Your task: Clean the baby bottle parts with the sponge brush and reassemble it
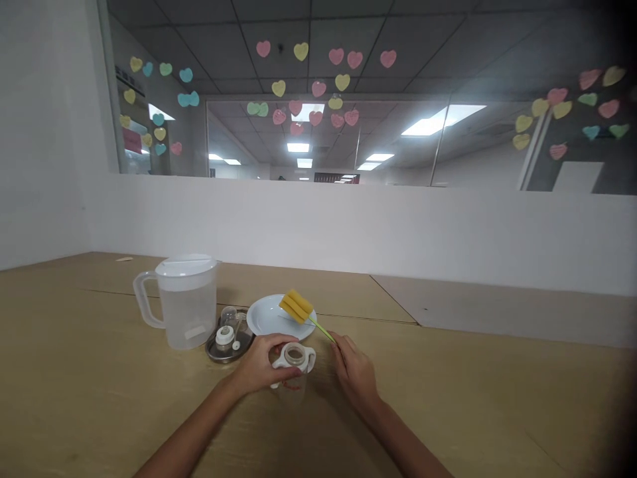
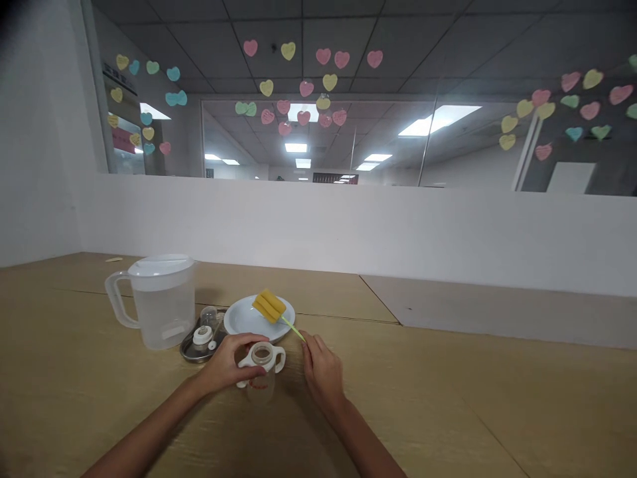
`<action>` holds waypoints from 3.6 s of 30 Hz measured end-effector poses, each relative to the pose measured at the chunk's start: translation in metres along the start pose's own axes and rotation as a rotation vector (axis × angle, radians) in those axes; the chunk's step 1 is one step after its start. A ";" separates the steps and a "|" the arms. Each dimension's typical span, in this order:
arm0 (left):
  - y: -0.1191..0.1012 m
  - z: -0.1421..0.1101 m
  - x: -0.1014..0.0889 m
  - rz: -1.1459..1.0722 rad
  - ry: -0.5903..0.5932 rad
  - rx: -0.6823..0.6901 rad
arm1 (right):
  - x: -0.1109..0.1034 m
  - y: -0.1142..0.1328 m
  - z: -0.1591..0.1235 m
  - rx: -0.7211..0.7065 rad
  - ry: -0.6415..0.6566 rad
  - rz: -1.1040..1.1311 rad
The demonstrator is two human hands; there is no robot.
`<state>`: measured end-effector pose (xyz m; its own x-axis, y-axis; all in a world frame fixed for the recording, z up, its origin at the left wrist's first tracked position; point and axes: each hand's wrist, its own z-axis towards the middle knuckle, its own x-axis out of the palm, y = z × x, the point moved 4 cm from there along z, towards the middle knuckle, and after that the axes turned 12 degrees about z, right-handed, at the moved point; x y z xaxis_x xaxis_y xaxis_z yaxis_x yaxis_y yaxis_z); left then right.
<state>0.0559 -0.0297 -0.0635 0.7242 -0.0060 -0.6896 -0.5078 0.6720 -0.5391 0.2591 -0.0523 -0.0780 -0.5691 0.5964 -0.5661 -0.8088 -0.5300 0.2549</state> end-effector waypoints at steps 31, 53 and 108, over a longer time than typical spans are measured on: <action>0.023 -0.005 -0.053 0.915 -0.620 0.175 | -0.007 0.030 0.000 -0.342 -0.050 0.051; -0.024 -0.004 -0.029 1.092 -0.569 0.487 | -0.017 0.060 -0.004 -0.515 -0.171 -0.182; -0.023 -0.006 0.034 0.371 -0.278 0.152 | 0.022 -0.021 0.005 0.163 0.165 0.157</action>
<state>0.0896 -0.0494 -0.0774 0.6149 0.4388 -0.6552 -0.6964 0.6921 -0.1900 0.2629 -0.0252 -0.0921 -0.6686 0.4012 -0.6262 -0.7332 -0.4961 0.4650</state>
